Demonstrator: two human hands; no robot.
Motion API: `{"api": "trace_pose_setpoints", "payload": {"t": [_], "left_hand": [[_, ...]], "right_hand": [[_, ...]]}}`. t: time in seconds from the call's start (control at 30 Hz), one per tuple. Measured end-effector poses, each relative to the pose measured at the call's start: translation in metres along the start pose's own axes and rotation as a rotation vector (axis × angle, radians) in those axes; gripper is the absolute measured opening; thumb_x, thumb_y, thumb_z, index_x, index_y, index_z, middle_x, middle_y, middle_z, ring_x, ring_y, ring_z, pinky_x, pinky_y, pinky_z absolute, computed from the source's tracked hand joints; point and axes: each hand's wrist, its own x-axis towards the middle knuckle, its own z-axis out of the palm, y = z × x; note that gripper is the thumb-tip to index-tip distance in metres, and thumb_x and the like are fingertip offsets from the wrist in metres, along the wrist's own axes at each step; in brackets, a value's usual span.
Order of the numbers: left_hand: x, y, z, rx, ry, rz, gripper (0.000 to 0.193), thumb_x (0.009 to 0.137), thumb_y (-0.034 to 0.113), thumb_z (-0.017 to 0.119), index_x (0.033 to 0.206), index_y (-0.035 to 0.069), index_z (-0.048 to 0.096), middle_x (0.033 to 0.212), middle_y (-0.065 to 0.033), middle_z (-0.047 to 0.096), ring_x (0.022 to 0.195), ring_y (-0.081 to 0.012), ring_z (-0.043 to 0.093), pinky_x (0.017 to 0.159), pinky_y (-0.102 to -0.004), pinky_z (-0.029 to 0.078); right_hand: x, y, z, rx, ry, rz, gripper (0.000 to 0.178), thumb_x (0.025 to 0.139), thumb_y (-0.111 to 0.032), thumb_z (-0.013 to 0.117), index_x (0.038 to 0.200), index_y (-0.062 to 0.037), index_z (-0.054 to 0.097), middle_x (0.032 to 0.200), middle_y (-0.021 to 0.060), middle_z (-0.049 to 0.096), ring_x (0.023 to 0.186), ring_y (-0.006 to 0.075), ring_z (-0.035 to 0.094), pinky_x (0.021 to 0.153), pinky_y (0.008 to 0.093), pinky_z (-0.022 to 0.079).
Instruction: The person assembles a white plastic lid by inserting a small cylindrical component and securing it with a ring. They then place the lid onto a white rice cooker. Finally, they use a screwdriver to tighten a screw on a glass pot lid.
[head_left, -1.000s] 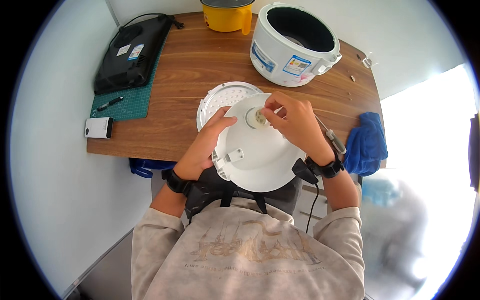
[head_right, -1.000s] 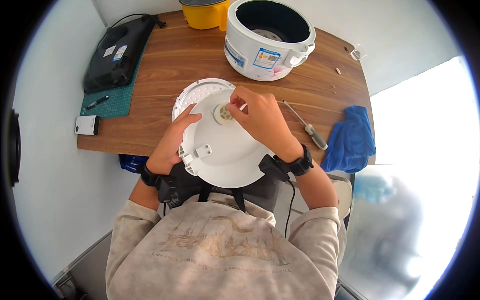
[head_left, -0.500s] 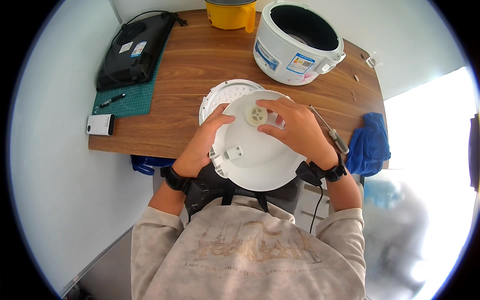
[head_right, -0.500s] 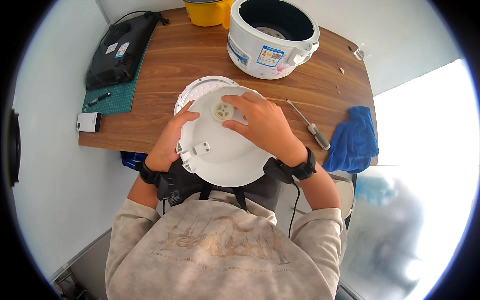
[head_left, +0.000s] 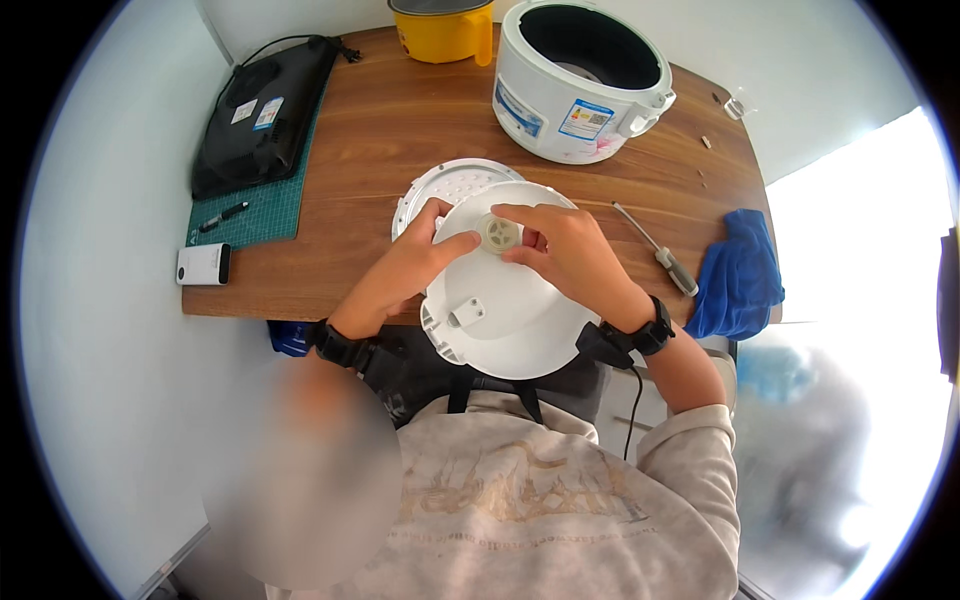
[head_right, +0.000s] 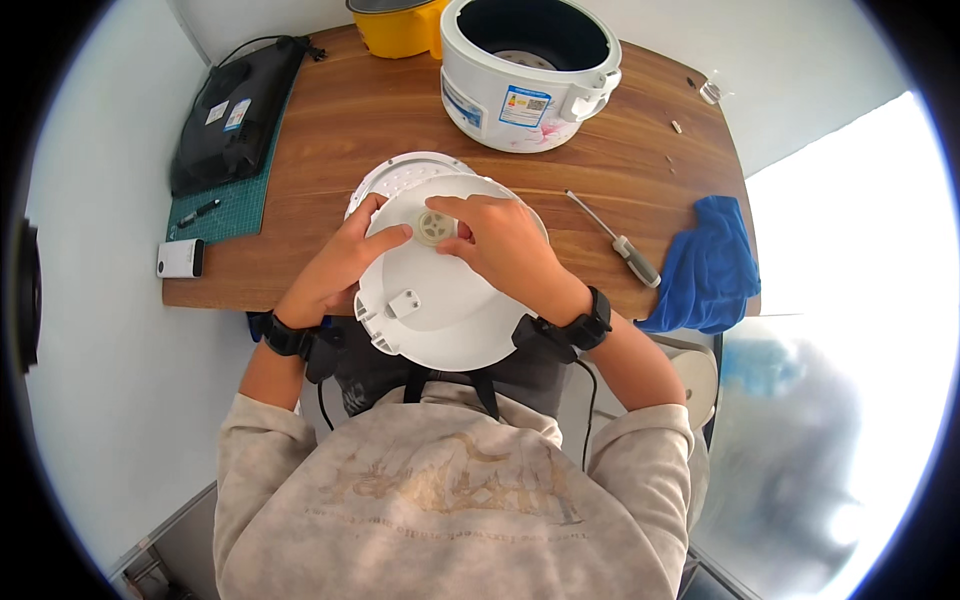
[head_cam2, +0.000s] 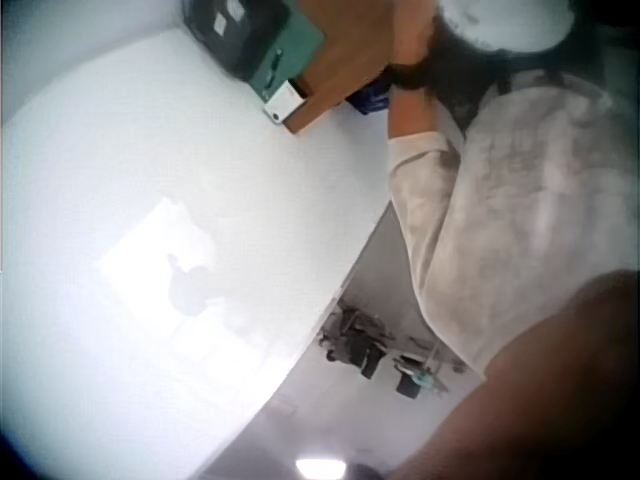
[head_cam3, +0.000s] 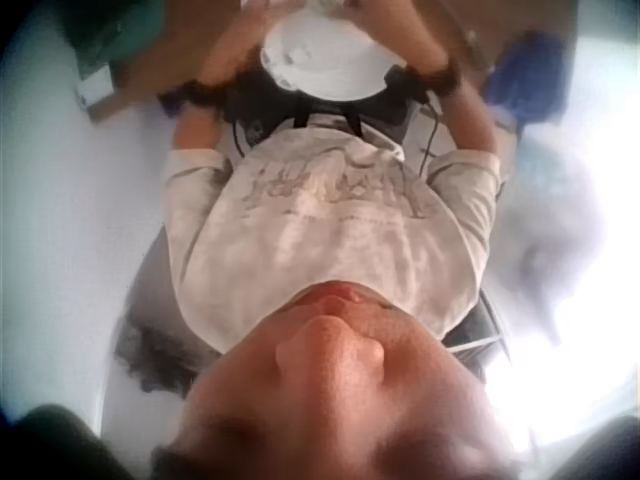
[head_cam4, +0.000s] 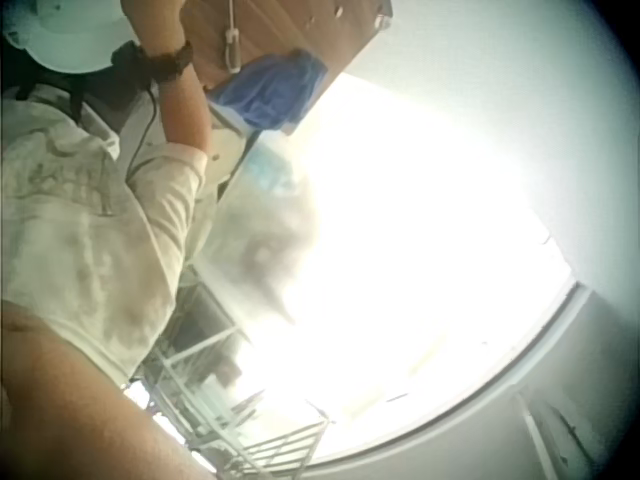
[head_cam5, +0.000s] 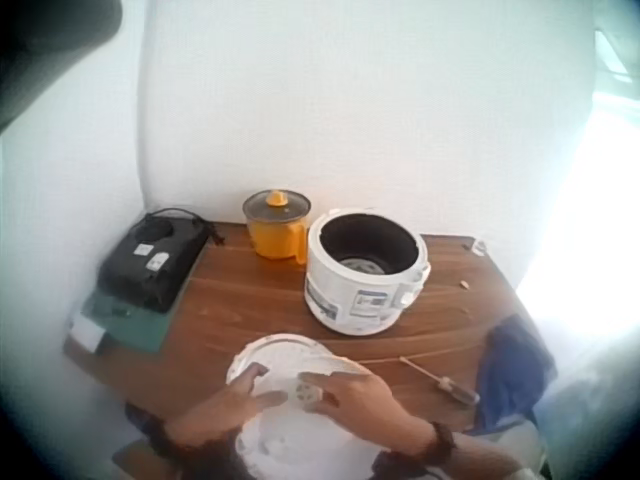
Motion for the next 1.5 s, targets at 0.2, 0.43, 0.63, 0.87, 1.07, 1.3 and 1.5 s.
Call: {"api": "trace_pose_setpoints", "payload": {"t": [0.2,0.43,0.63,0.87,1.07,1.3,1.5], "left_hand": [[0.020,0.005,-0.020,-0.035,-0.133,-0.089,0.071,0.092,0.017,0.072,0.149,-0.001,0.034,0.134,-0.0136,0.057,0.115,-0.0206,0.062,0.093,-0.0344,0.055],[0.026,0.000,-0.026,-0.095,-0.217,-0.046,0.071,0.090,0.007,0.071,0.150,0.004,0.034,0.137,-0.0115,0.054,0.121,-0.0204,0.058,0.101,-0.0349,0.051],[0.023,0.007,-0.023,-0.095,-0.241,0.026,0.069,0.090,0.009,0.071,0.149,0.008,0.035,0.133,-0.0105,0.055,0.119,-0.0201,0.059,0.101,-0.0353,0.050],[0.023,0.014,-0.010,-0.034,-0.161,0.085,0.057,0.091,0.018,0.075,0.136,0.006,0.043,0.125,-0.0117,0.058,0.112,-0.0173,0.062,0.090,-0.0299,0.054],[0.025,0.010,-0.008,0.050,-0.105,0.113,0.058,0.091,0.023,0.076,0.135,0.006,0.043,0.124,-0.0136,0.060,0.110,-0.0194,0.063,0.085,-0.0303,0.056],[0.025,0.008,-0.010,0.010,-0.043,0.123,0.062,0.091,0.026,0.076,0.140,0.006,0.044,0.129,-0.0111,0.058,0.117,-0.0174,0.059,0.095,-0.0317,0.051],[0.024,0.006,-0.013,-0.021,-0.020,0.134,0.059,0.089,0.029,0.078,0.133,0.004,0.047,0.121,-0.0128,0.061,0.107,-0.0176,0.063,0.088,-0.0302,0.054]], "right_hand": [[0.007,-0.002,0.002,0.066,-0.023,0.023,0.036,0.086,-0.010,0.071,0.122,-0.0057,0.070,0.076,0.0130,0.068,0.070,0.0278,0.065,0.067,0.0375,0.051],[0.013,0.014,-0.011,0.105,-0.088,0.051,0.031,0.090,-0.013,0.070,0.120,-0.0050,0.071,0.082,0.0164,0.072,0.070,0.0279,0.068,0.069,0.0348,0.053],[0.021,0.016,-0.014,0.098,-0.110,0.043,0.030,0.090,-0.013,0.070,0.119,-0.0066,0.072,0.083,0.0166,0.072,0.072,0.0283,0.069,0.071,0.0347,0.054],[0.022,0.010,-0.010,0.079,-0.120,0.058,0.033,0.090,-0.007,0.070,0.123,-0.0084,0.071,0.088,0.0150,0.072,0.073,0.0235,0.068,0.072,0.0331,0.055],[0.021,0.003,-0.025,-0.014,-0.149,0.120,0.039,0.087,-0.019,0.072,0.123,-0.0070,0.067,0.093,0.0126,0.071,0.083,0.0281,0.069,0.076,0.0362,0.054],[0.005,0.005,-0.014,-0.358,0.238,-0.093,0.054,0.084,-0.030,0.077,0.128,-0.0065,0.059,0.123,0.0203,0.056,0.105,0.0357,0.062,0.090,0.0453,0.047],[0.019,0.022,-0.019,-0.215,0.101,0.058,0.064,0.085,-0.047,0.074,0.130,-0.0061,0.054,0.122,0.0202,0.060,0.106,0.0370,0.064,0.091,0.0460,0.049]]}}
